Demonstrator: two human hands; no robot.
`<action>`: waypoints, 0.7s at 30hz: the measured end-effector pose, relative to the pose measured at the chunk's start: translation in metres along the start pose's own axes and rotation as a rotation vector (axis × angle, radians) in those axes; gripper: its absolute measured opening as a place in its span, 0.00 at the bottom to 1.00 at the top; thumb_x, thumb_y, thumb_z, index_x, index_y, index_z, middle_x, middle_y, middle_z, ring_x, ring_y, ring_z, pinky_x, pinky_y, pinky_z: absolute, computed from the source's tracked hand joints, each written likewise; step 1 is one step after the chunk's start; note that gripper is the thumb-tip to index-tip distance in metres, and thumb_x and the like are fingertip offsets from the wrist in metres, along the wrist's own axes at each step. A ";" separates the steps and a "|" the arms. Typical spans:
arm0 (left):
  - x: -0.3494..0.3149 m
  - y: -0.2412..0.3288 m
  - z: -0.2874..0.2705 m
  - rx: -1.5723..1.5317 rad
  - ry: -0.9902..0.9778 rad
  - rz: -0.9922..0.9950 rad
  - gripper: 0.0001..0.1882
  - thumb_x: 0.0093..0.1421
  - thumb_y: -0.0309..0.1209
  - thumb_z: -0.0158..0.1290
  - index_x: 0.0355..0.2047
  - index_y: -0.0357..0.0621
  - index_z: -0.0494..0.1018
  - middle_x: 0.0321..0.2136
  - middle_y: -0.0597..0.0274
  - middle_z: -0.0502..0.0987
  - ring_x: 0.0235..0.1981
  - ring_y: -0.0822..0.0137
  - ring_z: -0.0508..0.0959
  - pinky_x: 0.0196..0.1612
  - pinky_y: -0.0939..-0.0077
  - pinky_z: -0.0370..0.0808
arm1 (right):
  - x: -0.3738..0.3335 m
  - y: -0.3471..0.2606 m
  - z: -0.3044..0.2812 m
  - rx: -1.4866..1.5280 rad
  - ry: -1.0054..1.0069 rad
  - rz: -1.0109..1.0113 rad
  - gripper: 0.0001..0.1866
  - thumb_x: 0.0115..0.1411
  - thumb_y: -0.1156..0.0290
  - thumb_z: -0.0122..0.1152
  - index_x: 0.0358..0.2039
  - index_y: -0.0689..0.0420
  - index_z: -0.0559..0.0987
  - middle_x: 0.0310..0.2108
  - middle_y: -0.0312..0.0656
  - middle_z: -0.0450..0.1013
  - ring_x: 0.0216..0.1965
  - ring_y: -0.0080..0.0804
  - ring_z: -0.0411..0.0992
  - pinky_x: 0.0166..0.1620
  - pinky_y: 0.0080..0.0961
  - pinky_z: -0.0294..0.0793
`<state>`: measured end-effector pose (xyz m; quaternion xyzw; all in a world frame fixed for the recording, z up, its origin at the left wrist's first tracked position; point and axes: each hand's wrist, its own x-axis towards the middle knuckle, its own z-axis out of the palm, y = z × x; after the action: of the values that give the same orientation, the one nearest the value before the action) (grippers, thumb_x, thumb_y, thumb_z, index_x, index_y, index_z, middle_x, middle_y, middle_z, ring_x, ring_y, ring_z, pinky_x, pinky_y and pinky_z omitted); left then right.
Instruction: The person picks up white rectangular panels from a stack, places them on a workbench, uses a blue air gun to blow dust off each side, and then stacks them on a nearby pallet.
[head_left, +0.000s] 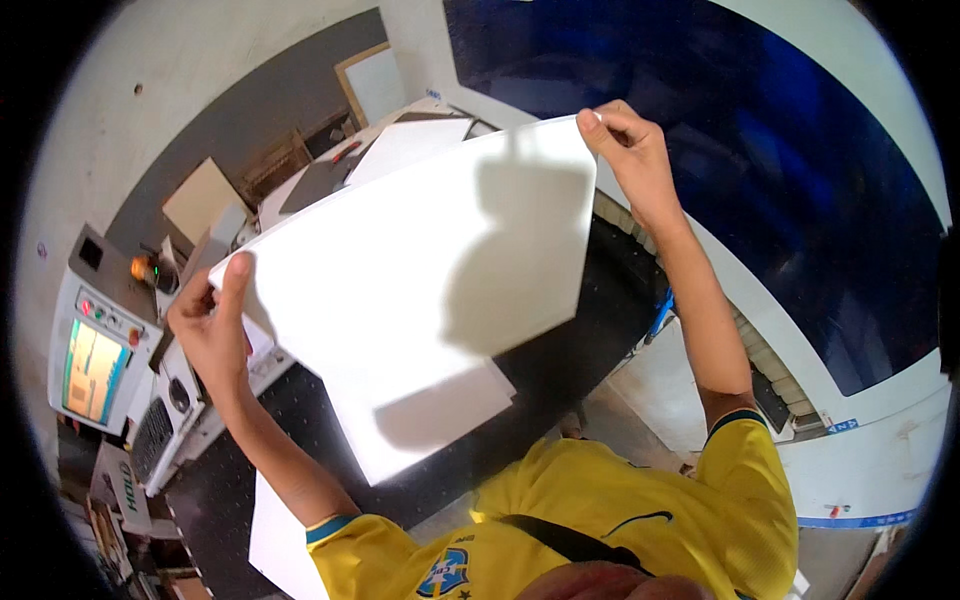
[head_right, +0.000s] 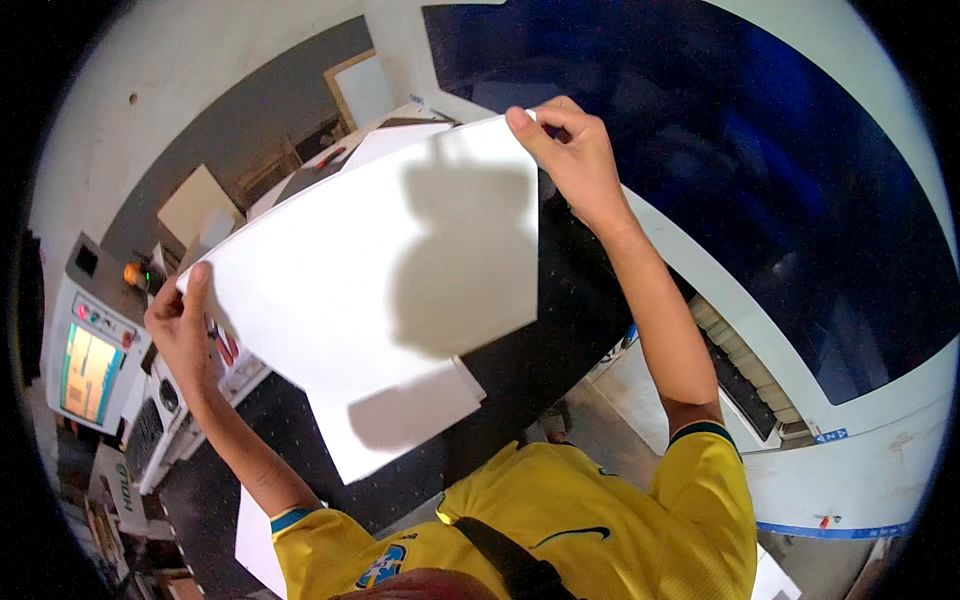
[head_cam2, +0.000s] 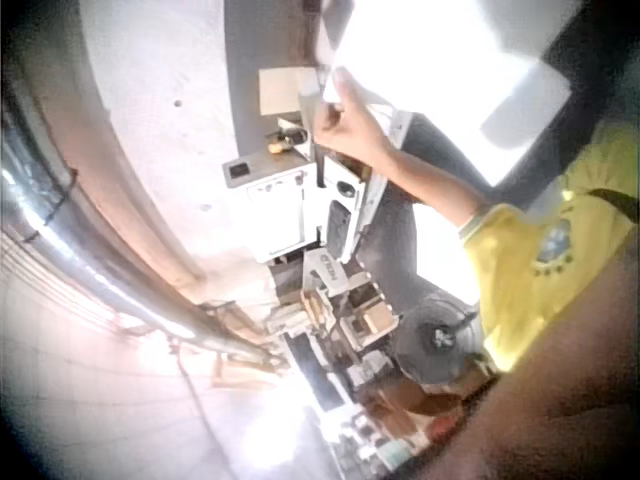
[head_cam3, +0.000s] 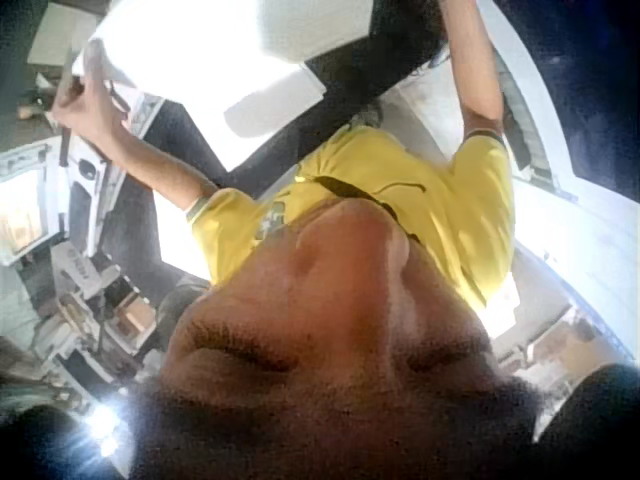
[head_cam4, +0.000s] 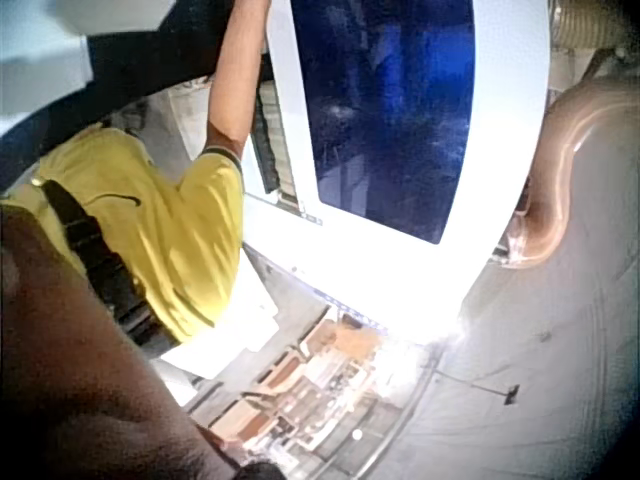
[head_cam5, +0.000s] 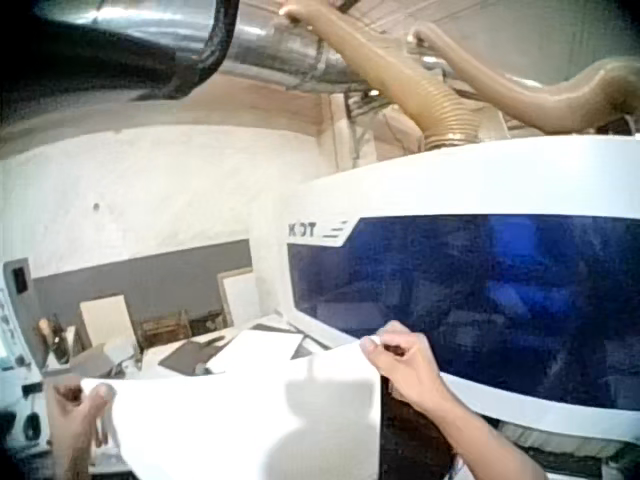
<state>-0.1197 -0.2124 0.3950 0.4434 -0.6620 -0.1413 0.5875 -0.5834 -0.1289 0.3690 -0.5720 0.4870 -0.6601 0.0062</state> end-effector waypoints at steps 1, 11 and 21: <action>0.003 0.005 0.009 -0.094 0.010 0.002 0.17 0.62 0.40 0.71 0.29 0.37 0.85 0.20 0.79 0.70 0.22 0.83 0.60 0.27 0.81 0.53 | 0.006 -0.006 -0.005 0.110 0.054 0.020 0.20 0.68 0.56 0.71 0.31 0.63 0.84 0.24 0.31 0.72 0.27 0.20 0.64 0.35 0.21 0.65; 0.044 0.078 0.157 -0.414 0.036 0.088 0.18 0.66 0.40 0.68 0.23 0.43 0.82 0.21 0.73 0.77 0.23 0.82 0.70 0.29 0.85 0.63 | 0.059 0.019 -0.119 -0.060 0.021 0.181 0.30 0.71 0.44 0.63 0.24 0.59 0.82 0.17 0.29 0.66 0.22 0.16 0.61 0.27 0.21 0.59; 0.049 0.091 0.281 -0.324 -0.066 -0.078 0.18 0.67 0.46 0.66 0.29 0.44 0.83 0.26 0.66 0.81 0.26 0.78 0.77 0.30 0.79 0.73 | 0.106 0.112 -0.171 -0.054 -0.093 0.198 0.29 0.74 0.51 0.61 0.31 0.71 0.84 0.24 0.39 0.78 0.29 0.23 0.71 0.34 0.32 0.72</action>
<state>-0.4075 -0.2913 0.4162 0.3633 -0.6317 -0.2833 0.6234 -0.8114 -0.1388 0.3979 -0.5508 0.5581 -0.6156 0.0785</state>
